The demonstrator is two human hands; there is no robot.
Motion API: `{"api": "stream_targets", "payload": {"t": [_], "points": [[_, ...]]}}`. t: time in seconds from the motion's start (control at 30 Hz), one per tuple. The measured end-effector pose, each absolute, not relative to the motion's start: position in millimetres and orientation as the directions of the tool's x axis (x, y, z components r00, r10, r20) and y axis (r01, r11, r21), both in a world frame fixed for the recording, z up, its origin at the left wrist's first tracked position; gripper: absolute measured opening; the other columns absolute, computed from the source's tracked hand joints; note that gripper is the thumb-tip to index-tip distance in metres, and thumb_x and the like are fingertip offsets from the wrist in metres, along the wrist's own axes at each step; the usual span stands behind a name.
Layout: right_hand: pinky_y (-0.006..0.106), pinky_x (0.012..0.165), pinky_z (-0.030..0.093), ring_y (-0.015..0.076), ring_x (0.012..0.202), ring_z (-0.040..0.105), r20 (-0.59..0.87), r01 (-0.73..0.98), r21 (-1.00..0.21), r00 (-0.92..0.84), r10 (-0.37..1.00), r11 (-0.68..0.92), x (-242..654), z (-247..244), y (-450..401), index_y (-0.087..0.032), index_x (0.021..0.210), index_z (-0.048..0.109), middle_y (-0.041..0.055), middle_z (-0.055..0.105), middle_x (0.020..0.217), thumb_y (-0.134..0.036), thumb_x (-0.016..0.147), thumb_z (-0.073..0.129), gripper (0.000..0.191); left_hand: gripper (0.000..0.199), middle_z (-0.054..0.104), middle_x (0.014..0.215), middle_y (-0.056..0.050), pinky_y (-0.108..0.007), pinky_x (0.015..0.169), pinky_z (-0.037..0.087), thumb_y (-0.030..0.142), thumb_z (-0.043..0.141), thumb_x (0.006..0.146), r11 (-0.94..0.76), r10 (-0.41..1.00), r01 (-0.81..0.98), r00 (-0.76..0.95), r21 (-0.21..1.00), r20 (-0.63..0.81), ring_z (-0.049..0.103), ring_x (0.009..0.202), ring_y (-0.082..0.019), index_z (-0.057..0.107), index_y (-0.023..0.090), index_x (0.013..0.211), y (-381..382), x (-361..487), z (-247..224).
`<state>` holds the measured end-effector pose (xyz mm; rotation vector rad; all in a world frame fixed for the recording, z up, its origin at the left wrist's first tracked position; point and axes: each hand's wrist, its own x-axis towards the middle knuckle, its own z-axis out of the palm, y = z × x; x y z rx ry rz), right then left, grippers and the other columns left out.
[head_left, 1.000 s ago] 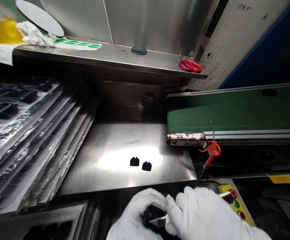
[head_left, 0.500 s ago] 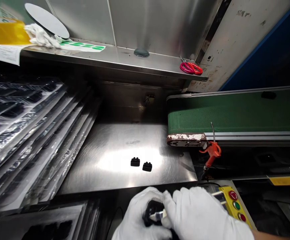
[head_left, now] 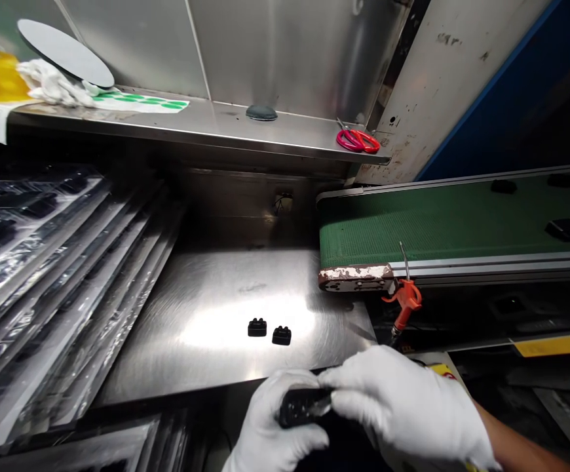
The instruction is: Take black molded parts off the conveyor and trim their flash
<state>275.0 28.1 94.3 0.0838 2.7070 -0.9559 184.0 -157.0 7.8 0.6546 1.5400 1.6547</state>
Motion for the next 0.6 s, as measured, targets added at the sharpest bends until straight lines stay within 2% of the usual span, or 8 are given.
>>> {"api": "stream_targets", "payload": {"t": [0.07,0.13,0.2,0.3,0.37,0.43,0.5,0.6], "points": [[0.022,0.057,0.042,0.0139,0.062,0.058,-0.321,0.378,-0.651,-0.923,0.213,0.658,278.6,51.1,43.6,-0.021,0.075,0.066,-0.0031,0.065,0.067,-0.041,0.097,0.042,0.038,0.024,0.069,0.084,-0.003,-0.024,0.075,0.05,0.023,0.083,0.065,0.139,0.727,-0.462,-0.553,0.876,-0.407,0.063,0.081,-0.018,0.071,0.018,0.086,-153.6,174.2,-4.9],[0.026,0.056,0.042,0.0164,0.059,0.058,-0.348,0.492,-0.586,-0.87,0.349,0.644,274.7,-2.4,54.8,-0.016,0.076,0.068,0.0014,0.065,0.065,-0.03,0.095,0.041,0.036,0.02,0.067,0.076,-0.002,-0.02,0.06,0.048,0.026,0.079,0.072,0.186,0.6,-0.761,-0.413,0.621,-0.686,0.061,0.068,-0.014,0.068,0.013,0.082,-149.8,161.7,-22.5],[0.029,0.057,0.044,0.0195,0.06,0.061,-0.34,0.557,-0.544,-0.83,0.443,0.627,264.9,-47.9,61.4,-0.014,0.088,0.071,0.0053,0.067,0.07,-0.023,0.093,0.04,0.033,0.023,0.068,0.08,-0.005,-0.02,0.052,0.047,0.032,0.074,0.076,0.167,0.501,-0.911,-0.252,0.378,-0.828,0.064,0.067,-0.014,0.065,0.011,0.082,-146.8,150.3,-39.8],[0.036,0.078,0.049,0.026,0.088,0.065,-0.248,0.558,-0.538,-0.821,0.514,0.632,252.9,-79.2,60.7,-0.013,0.118,0.063,0.0129,0.069,0.098,-0.016,0.088,0.043,0.036,0.032,0.069,0.089,-0.009,-0.021,0.047,0.048,0.039,0.071,0.078,0.191,0.443,-0.95,-0.143,0.249,-0.885,0.069,0.071,-0.017,0.062,0.01,0.089,-143.3,143.7,-54.0],[0.042,0.098,0.042,0.0287,0.112,0.056,-0.158,0.503,-0.56,-0.845,0.511,0.659,255.6,-79.1,52.5,-0.014,0.131,0.054,0.0167,0.061,0.121,-0.012,0.086,0.045,0.046,0.037,0.069,0.083,-0.007,-0.021,0.044,0.047,0.043,0.072,0.076,0.22,0.433,-0.953,-0.094,0.206,-0.897,0.069,0.066,-0.017,0.062,0.01,0.09,-138.5,148.6,-55.6],[0.042,0.108,0.035,0.0266,0.125,0.047,-0.08,0.404,-0.595,-0.89,0.449,0.695,268.5,-73.5,40.3,-0.019,0.135,0.05,0.0134,0.053,0.135,-0.01,0.085,0.046,0.051,0.043,0.068,0.07,-0.005,-0.018,0.039,0.043,0.051,0.07,0.075,0.278,0.422,-0.943,-0.048,0.18,-0.905,0.067,0.056,-0.015,0.062,0.01,0.084,-128.9,159.2,-55.8],[0.037,0.104,0.04,0.0217,0.12,0.052,-0.003,0.278,-0.65,-0.932,0.363,0.707,288.0,-71.6,27.9,-0.025,0.128,0.056,0.0069,0.058,0.131,-0.01,0.085,0.046,0.047,0.052,0.062,0.055,-0.004,-0.017,0.034,0.037,0.062,0.064,0.075,0.382,0.401,-0.91,0.007,0.16,-0.916,0.062,0.046,-0.014,0.06,0.01,0.071,-114.0,173.3,-57.4],[0.032,0.08,0.053,0.0196,0.089,0.065,0.106,0.178,-0.742,-0.921,0.375,0.646,321.2,-81.8,15.8,-0.027,0.106,0.068,0.0028,0.071,0.103,-0.019,0.09,0.045,0.029,0.057,0.058,0.05,-0.004,-0.021,0.035,0.04,0.066,0.052,0.081,0.572,0.428,-0.797,0.089,0.194,-0.899,0.058,0.041,-0.014,0.059,0.012,0.066,-84.3,198.0,-58.5]]}}
